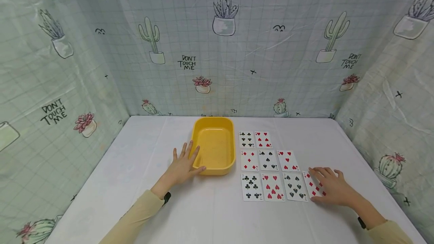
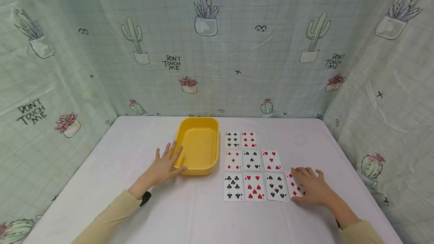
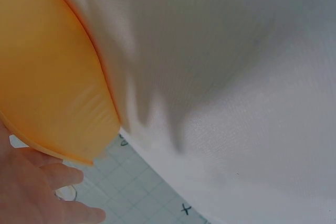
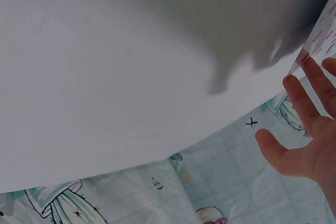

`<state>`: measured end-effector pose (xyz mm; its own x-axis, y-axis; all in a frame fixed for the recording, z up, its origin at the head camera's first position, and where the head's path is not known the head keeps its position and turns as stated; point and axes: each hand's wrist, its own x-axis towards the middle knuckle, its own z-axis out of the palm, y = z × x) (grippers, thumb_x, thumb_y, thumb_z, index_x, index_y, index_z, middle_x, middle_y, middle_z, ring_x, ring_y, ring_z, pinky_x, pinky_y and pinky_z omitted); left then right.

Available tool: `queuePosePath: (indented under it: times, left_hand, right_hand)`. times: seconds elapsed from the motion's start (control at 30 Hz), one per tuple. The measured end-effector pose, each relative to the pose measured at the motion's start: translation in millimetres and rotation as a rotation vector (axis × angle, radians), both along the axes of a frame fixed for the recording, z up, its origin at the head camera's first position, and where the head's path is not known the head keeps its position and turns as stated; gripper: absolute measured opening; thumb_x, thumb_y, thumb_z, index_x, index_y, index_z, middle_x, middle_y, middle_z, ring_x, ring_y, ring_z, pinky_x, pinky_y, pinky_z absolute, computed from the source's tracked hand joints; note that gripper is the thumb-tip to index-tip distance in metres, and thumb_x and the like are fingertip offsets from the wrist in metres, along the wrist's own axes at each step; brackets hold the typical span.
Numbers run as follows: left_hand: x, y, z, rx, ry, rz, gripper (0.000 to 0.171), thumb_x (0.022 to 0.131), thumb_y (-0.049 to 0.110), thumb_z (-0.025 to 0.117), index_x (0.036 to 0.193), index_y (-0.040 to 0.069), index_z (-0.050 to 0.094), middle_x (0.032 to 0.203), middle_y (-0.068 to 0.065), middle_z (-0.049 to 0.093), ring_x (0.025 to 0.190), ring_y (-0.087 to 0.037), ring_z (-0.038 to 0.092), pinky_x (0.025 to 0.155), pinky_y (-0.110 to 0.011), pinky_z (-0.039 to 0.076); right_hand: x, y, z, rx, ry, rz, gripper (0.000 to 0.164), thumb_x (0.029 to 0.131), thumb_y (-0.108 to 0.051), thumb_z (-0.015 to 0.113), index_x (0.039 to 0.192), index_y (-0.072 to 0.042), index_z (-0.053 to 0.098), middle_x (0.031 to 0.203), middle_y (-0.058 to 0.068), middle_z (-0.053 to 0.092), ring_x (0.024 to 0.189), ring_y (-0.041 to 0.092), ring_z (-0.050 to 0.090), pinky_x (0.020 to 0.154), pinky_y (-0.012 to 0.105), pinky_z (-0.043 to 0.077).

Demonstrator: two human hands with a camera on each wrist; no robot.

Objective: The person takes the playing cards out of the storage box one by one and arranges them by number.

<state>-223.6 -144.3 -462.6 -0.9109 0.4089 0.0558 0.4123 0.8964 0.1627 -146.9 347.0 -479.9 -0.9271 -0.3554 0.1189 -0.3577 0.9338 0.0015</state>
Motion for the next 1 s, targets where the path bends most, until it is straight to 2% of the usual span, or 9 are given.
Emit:
queuePosePath:
  times: [0.33,0.53,1.0]
  left_hand:
    - [-1.1,0.3,-1.5,-0.009,0.003,-0.006,0.083,0.083,0.068,0.033,0.144,0.014,0.015,0.15,-0.017,0.001,0.137,-0.038,0.002,0.101,-0.067,0.004]
    - [-1.6,0.7,-1.6,-0.014,0.007,-0.003,0.084,0.082,0.068,0.033,0.144,0.015,0.015,0.15,-0.017,0.002,0.137,-0.038,0.002,0.101,-0.066,0.003]
    - [-1.6,0.8,-3.2,-0.041,0.026,0.007,0.083,0.083,0.068,0.032,0.144,0.015,0.016,0.15,-0.017,0.003,0.137,-0.038,0.002,0.102,-0.066,0.008]
  right_hand:
    - [1.5,3.6,-5.8,-0.019,0.005,0.013,0.082,0.058,-0.048,0.075,0.123,-0.005,0.05,0.117,0.01,0.051,0.106,0.028,0.043,0.083,0.06,0.026]
    - [2.0,1.5,-2.2,-0.062,-0.035,0.001,0.083,0.058,-0.05,0.075,0.124,-0.005,0.05,0.118,0.011,0.051,0.107,0.03,0.043,0.084,0.061,0.022]
    - [0.9,3.6,-4.0,-0.055,-0.042,-0.018,0.086,0.059,-0.052,0.073,0.125,-0.004,0.048,0.12,0.013,0.051,0.106,0.031,0.042,0.083,0.06,0.024]
